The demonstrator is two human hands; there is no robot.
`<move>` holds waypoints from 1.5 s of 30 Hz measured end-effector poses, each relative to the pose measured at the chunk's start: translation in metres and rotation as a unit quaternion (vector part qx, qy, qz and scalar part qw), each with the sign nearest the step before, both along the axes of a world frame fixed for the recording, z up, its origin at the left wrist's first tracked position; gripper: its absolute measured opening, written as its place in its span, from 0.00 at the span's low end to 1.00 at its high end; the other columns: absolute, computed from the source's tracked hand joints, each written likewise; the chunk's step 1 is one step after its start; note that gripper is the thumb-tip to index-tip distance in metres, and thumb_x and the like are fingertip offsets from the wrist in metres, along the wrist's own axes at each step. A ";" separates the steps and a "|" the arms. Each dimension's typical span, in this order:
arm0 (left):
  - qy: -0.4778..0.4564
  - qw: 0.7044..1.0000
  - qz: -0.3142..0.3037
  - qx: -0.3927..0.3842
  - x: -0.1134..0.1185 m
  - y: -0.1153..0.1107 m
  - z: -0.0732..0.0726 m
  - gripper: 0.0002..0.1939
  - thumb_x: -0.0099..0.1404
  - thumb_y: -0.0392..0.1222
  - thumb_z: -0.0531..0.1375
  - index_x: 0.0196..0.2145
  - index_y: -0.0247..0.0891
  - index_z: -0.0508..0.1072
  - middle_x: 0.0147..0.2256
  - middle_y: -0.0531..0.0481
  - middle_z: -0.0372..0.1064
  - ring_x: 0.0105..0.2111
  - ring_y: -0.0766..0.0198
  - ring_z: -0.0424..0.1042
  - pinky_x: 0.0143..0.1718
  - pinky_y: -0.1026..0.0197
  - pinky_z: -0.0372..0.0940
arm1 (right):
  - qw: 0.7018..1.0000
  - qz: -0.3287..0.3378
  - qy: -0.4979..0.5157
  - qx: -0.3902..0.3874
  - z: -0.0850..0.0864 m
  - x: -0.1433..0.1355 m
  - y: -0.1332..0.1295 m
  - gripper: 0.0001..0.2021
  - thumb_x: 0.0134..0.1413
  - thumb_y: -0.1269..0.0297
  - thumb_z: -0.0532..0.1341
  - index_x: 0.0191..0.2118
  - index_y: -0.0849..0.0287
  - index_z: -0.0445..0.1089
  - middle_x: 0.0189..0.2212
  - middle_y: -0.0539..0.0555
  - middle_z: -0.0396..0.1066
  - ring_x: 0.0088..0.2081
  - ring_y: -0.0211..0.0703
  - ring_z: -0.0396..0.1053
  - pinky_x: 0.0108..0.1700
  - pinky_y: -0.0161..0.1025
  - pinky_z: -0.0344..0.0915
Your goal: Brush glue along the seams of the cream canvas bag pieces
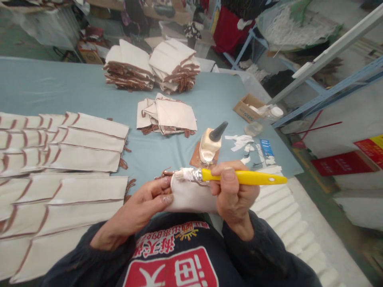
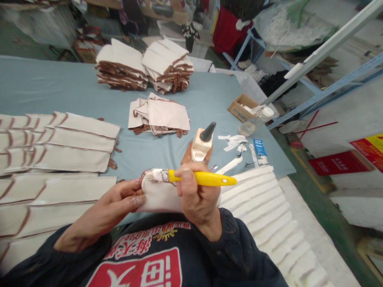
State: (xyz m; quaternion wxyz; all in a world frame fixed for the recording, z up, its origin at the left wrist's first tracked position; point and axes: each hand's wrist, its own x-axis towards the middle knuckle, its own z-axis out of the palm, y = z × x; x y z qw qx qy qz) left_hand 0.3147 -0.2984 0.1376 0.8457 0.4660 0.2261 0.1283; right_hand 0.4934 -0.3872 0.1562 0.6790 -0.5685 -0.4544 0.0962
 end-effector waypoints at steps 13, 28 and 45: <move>0.041 0.998 0.037 -0.043 -0.005 -0.002 0.001 0.16 0.60 0.49 0.72 0.39 0.33 0.84 0.25 0.52 0.68 0.22 0.71 0.54 0.21 0.68 0.47 | 0.997 0.058 0.044 0.021 -0.008 -0.003 -0.001 0.13 0.72 0.57 0.58 0.35 0.54 0.72 0.17 0.42 0.62 0.14 0.32 0.57 0.17 0.31 0.58; 0.015 0.981 0.116 -0.154 -0.004 -0.005 0.003 0.15 0.54 0.41 0.76 0.39 0.36 0.85 0.31 0.47 0.80 0.25 0.68 0.71 0.29 0.69 0.68 | 0.935 0.104 -0.336 0.046 -0.003 0.019 -0.008 0.08 0.73 0.65 0.54 0.42 0.52 0.71 0.24 0.48 0.75 0.20 0.39 0.67 0.23 0.38 0.63; 0.073 0.984 0.130 0.101 -0.005 -0.018 -0.012 0.15 0.65 0.41 0.64 0.49 0.39 0.82 0.29 0.53 0.77 0.25 0.64 0.68 0.32 0.63 0.67 | 0.944 0.147 -0.287 0.067 -0.003 -0.019 -0.006 0.09 0.74 0.64 0.52 0.43 0.53 0.70 0.23 0.46 0.74 0.18 0.37 0.66 0.23 0.37 0.66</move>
